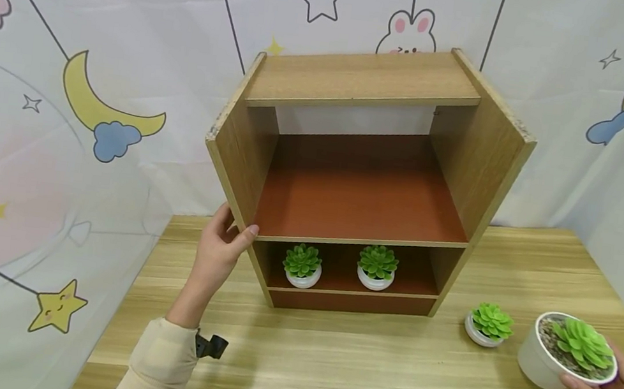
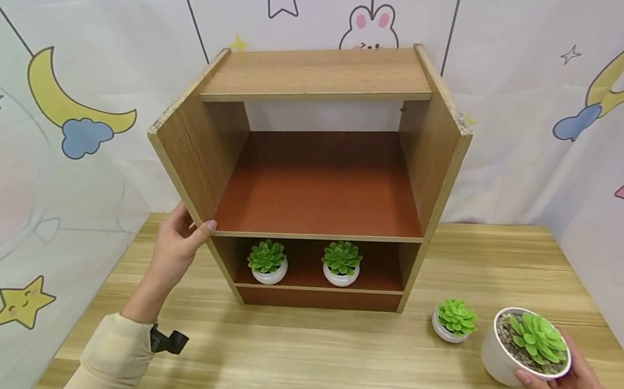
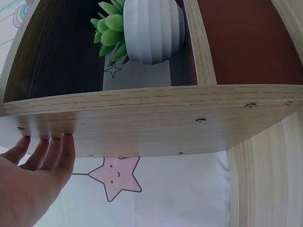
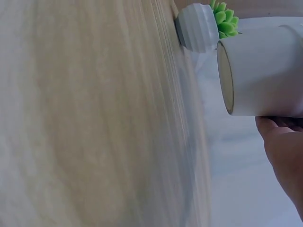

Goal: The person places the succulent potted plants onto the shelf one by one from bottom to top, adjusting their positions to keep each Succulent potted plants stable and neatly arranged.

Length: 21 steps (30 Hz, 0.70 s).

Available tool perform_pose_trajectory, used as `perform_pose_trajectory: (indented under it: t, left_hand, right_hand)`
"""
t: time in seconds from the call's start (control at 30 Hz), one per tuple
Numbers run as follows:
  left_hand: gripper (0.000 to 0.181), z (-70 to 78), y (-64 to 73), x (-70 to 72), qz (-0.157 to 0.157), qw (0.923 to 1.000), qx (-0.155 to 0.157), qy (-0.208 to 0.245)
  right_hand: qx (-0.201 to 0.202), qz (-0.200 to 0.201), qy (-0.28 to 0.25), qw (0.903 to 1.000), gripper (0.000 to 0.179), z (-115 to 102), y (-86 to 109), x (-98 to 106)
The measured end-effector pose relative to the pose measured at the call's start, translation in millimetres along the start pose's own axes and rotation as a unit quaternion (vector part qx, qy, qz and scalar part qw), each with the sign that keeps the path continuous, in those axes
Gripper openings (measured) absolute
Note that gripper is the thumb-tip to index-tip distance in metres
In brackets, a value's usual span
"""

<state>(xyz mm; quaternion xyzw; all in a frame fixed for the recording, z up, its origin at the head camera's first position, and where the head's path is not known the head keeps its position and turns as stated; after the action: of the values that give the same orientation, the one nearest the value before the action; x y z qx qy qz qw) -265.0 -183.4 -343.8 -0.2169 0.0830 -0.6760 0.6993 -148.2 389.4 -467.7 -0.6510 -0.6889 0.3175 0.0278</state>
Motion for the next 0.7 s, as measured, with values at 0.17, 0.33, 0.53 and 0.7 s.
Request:
perform_pose_trajectory:
  t: [0.17, 0.33, 0.53, 0.7]
  left_hand:
    - [0.056, 0.7, 0.0, -0.1, -0.002, 1.0, -0.001, 0.001]
    - [0.056, 0.8, -0.4, -0.5, -0.004, 1.0, -0.002, 0.003]
    - [0.056, 0.3, -0.7, -0.4, -0.005, 1.0, -0.003, 0.003]
    - [0.054, 0.0, -0.7, 0.1, -0.004, 1.0, -0.005, 0.004]
  right_hand:
    - [-0.006, 0.018, 0.017, 0.9997, 0.077, -0.9, -0.4, -2.2]
    - [-0.001, 0.025, 0.027, 0.9993, 0.08, -6.6, -3.2, -8.8]
    - [0.008, 0.009, 0.019, 0.9998, 0.082, -14.3, -7.2, -22.0]
    - [0.009, -0.003, 0.018, 0.9998, 0.078, -16.8, -9.6, -31.2]
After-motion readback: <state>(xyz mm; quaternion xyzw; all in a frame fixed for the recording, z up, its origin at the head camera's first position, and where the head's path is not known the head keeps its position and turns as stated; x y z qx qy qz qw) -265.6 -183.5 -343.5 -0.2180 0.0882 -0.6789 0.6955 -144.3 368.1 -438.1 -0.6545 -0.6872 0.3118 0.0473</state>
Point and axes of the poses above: each hand's wrist, its own y-axis away from the middle knuckle, its own x-axis out of the back of the hand, z = x × y, the point moved 8 cm from there along -y, towards the middle knuckle, and after that the axes turned 5 degrees about -y, right-handed, at the moved point
